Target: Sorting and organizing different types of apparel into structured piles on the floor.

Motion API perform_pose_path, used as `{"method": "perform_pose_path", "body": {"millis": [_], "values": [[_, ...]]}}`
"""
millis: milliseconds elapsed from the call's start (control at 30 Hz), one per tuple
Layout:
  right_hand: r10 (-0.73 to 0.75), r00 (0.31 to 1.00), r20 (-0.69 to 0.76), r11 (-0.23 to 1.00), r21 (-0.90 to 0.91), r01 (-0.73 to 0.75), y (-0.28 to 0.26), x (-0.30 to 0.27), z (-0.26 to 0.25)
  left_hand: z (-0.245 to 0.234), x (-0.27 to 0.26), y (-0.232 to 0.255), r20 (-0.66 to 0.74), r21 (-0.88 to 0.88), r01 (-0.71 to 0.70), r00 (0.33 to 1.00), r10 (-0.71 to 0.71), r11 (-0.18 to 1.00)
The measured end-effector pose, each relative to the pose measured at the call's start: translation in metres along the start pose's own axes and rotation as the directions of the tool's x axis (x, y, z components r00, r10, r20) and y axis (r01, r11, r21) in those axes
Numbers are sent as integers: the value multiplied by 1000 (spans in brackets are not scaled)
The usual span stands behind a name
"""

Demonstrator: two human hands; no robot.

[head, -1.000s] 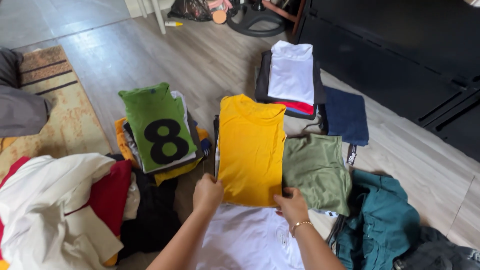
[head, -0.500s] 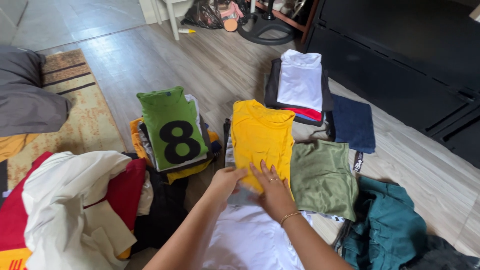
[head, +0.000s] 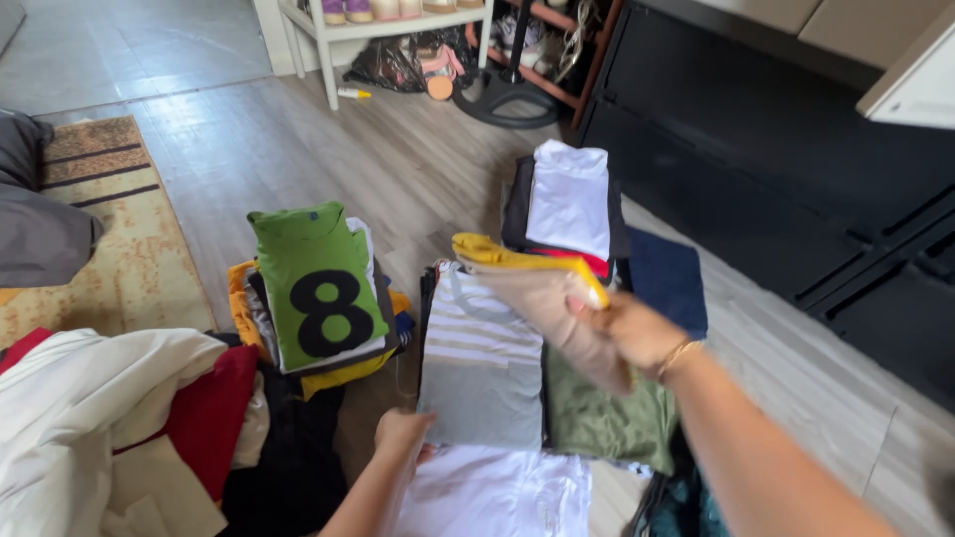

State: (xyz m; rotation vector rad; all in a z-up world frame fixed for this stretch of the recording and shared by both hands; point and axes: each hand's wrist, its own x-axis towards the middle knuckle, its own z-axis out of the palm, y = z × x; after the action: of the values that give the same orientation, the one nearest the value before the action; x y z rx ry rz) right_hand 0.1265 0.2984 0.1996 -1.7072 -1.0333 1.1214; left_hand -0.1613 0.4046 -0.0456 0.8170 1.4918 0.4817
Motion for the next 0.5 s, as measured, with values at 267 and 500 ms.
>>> {"method": "perform_pose_path", "body": {"millis": [267,500], "values": [[217,973,-74,959,200,-198,72,16,52,1,-4,3,145,-152,-29,988,51,988],[117,992,56,922,366,-130,95,7,90,11,-41,7,155,-272,47,988,-4,961]]}}
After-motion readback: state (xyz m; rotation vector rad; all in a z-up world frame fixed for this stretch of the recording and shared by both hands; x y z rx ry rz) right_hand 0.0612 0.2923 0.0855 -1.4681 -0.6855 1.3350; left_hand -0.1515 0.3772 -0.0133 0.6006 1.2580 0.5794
